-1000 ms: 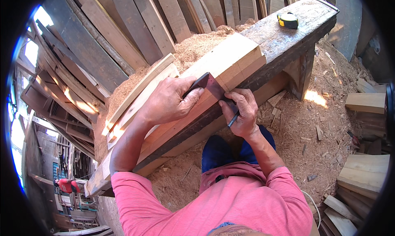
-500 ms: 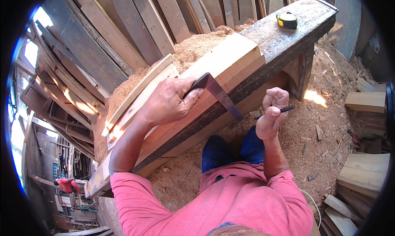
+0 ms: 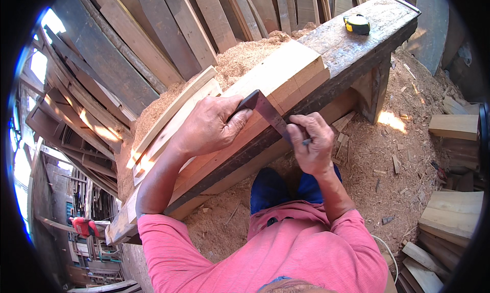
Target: The person measures a wooden plank with a tape measure and marks it with a pencil. They then use a try square to draw straight lines on the plank. The person handles the plank and tools on a workbench in a woodworking shop.
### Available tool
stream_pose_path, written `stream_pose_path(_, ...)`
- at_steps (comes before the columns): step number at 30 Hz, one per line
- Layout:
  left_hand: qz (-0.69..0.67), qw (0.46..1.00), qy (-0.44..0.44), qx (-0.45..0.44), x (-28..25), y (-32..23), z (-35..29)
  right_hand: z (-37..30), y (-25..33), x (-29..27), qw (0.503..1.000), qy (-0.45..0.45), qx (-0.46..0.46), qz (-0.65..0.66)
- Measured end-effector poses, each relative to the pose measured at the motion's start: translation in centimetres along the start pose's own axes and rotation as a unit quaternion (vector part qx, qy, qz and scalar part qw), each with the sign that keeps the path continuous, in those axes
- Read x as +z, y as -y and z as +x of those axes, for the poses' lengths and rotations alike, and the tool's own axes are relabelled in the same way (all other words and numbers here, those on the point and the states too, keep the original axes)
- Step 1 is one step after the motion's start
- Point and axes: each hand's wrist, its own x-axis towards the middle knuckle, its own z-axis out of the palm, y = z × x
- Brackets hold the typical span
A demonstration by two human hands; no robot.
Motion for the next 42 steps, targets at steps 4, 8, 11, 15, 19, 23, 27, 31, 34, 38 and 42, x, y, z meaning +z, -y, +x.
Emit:
stream_pose_path(4,-0.005,1.000,-0.001,-0.011,0.0,-0.1,-0.1,0.1,0.2,2.5,0.998,-0.031,-0.051,-0.008)
stream_pose_path(8,-0.020,0.999,0.010,-0.037,-0.1,-0.2,-0.1,0.2,-0.2,3.5,0.997,-0.040,-0.064,-0.002)
stream_pose_path(11,-0.019,0.999,0.011,-0.044,0.0,-0.2,0.0,0.3,-0.2,3.6,0.997,-0.044,-0.060,0.004)
stream_pose_path(15,-0.005,1.000,-0.009,-0.020,0.2,-0.2,-0.1,0.1,0.6,2.8,0.999,-0.007,0.027,0.044)
stream_pose_path(19,0.003,1.000,-0.010,-0.011,0.2,-0.1,-0.1,0.6,-0.3,1.0,0.995,-0.074,-0.016,0.071)
stream_pose_path(23,0.005,1.000,-0.009,-0.007,0.2,-0.1,-0.1,0.2,-1.0,-1.0,0.985,-0.117,0.024,0.124)
stream_pose_path(27,0.001,1.000,-0.003,-0.014,0.2,-0.1,-0.1,0.1,-1.2,-1.5,0.966,-0.100,0.049,0.233)
stream_pose_path(31,0.003,1.000,0.003,-0.017,0.1,-0.1,-0.1,0.1,-0.7,-1.3,0.960,-0.078,0.034,0.266)
stream_pose_path(34,0.000,1.000,0.007,-0.026,0.1,-0.1,-0.1,0.2,-0.3,-1.2,0.950,-0.069,0.043,0.303)
stream_pose_path(38,0.000,0.999,0.007,-0.033,0.1,-0.2,-0.1,0.8,-0.4,-1.7,0.966,-0.063,-0.027,0.251)
stream_pose_path(42,-0.003,1.000,-0.010,-0.022,0.2,-0.4,-0.2,1.0,0.1,-1.6,0.959,-0.116,-0.036,0.257)
